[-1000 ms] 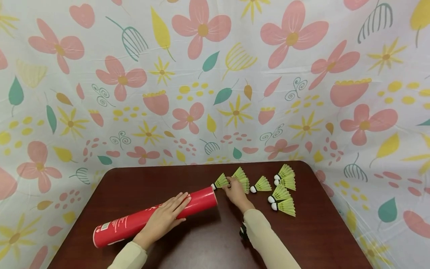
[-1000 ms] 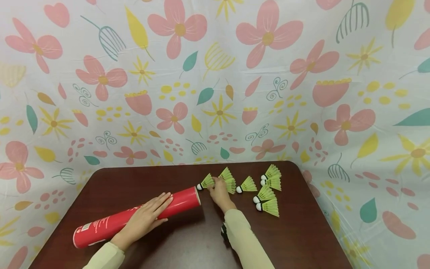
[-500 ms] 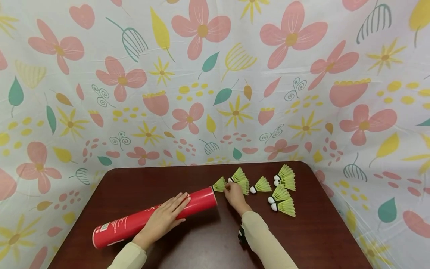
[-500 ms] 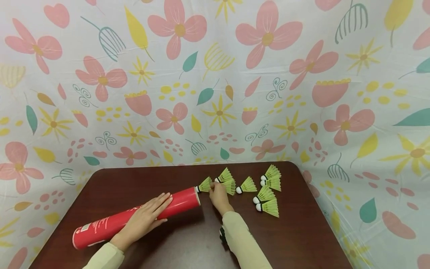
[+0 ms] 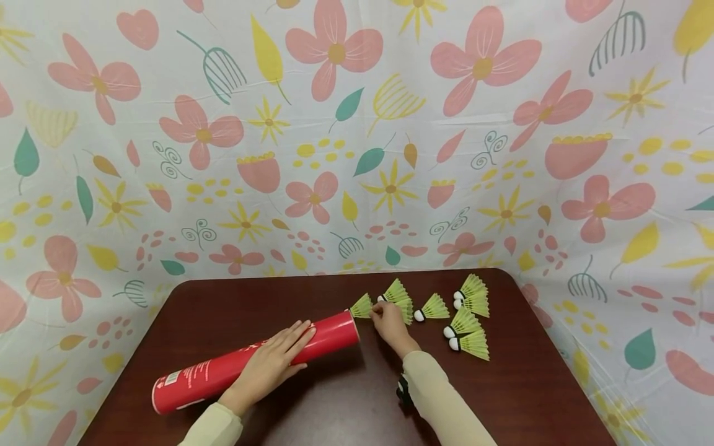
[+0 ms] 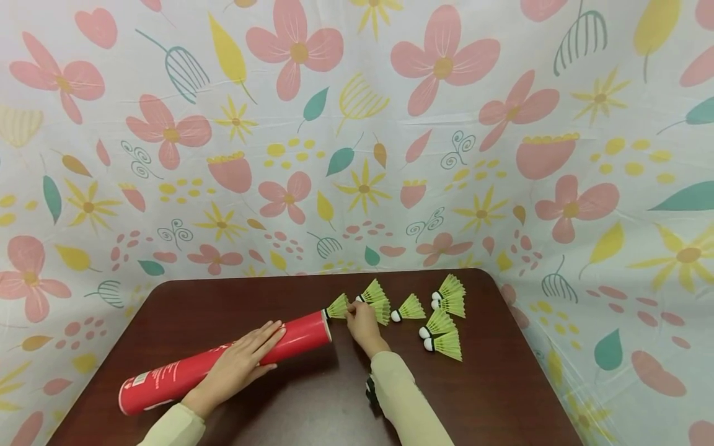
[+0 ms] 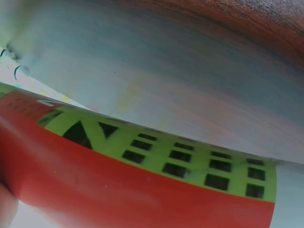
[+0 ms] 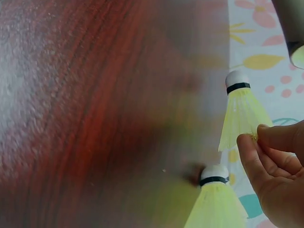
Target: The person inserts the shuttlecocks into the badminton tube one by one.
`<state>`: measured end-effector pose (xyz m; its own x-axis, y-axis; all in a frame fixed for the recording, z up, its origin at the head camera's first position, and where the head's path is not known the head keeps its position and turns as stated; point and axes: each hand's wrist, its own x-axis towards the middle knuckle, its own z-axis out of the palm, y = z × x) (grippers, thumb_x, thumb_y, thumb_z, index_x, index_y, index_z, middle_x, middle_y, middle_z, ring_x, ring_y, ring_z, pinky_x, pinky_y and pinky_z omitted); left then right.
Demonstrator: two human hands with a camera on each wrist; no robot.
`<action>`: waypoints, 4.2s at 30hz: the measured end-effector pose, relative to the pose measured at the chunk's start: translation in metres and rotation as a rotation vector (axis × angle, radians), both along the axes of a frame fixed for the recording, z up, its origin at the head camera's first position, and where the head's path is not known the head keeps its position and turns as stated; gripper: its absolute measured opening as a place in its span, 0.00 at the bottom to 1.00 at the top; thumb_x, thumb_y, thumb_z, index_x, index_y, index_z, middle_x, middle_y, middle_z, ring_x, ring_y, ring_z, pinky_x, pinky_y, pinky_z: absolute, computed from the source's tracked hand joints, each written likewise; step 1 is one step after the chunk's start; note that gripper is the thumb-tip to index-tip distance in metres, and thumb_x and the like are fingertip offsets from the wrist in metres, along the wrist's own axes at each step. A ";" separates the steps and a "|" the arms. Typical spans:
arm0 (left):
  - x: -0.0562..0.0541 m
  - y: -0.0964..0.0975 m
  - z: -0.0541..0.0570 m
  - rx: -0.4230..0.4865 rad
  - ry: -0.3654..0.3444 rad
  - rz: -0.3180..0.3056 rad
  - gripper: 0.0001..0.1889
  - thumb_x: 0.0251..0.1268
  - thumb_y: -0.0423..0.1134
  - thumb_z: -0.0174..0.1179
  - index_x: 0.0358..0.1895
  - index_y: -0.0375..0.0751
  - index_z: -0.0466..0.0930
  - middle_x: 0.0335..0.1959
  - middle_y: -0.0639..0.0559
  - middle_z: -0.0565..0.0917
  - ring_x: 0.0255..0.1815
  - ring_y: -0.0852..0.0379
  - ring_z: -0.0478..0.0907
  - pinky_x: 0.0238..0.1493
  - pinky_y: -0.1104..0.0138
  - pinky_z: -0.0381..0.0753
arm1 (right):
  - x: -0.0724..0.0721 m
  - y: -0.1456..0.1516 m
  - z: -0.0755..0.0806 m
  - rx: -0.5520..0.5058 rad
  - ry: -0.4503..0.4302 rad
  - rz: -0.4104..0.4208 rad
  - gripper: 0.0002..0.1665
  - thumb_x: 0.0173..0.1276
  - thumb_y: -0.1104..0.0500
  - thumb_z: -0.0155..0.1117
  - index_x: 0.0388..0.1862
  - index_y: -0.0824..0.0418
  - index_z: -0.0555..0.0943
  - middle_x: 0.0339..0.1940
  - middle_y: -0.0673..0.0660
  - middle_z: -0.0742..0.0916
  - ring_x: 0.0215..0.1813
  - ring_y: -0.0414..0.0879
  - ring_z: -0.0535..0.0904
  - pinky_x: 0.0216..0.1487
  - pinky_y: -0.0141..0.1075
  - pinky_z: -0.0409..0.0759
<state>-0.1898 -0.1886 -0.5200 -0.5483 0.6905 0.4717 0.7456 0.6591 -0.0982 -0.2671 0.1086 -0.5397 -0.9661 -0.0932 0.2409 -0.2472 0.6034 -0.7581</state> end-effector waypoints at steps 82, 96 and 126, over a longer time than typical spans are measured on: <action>0.001 0.003 0.008 0.001 0.035 0.002 0.48 0.44 0.45 0.77 0.72 0.42 0.63 0.72 0.46 0.64 0.67 0.46 0.68 0.62 0.56 0.72 | 0.055 -0.001 0.022 -0.130 0.237 0.107 0.03 0.57 0.70 0.69 0.31 0.64 0.87 0.27 0.54 0.87 0.29 0.44 0.80 0.31 0.32 0.79; -0.002 0.006 0.010 0.007 0.053 -0.036 0.43 0.54 0.50 0.71 0.72 0.40 0.63 0.71 0.43 0.66 0.68 0.46 0.68 0.61 0.54 0.74 | 0.051 -0.009 0.022 -0.127 0.329 0.165 0.07 0.53 0.75 0.70 0.29 0.65 0.87 0.25 0.52 0.86 0.29 0.43 0.81 0.30 0.31 0.79; -0.002 0.003 0.009 0.005 0.028 -0.018 0.47 0.47 0.46 0.75 0.72 0.41 0.62 0.72 0.45 0.64 0.68 0.46 0.67 0.61 0.54 0.73 | 0.032 0.035 0.018 -0.079 0.199 -0.010 0.08 0.62 0.67 0.67 0.41 0.64 0.86 0.38 0.57 0.87 0.42 0.52 0.83 0.41 0.43 0.83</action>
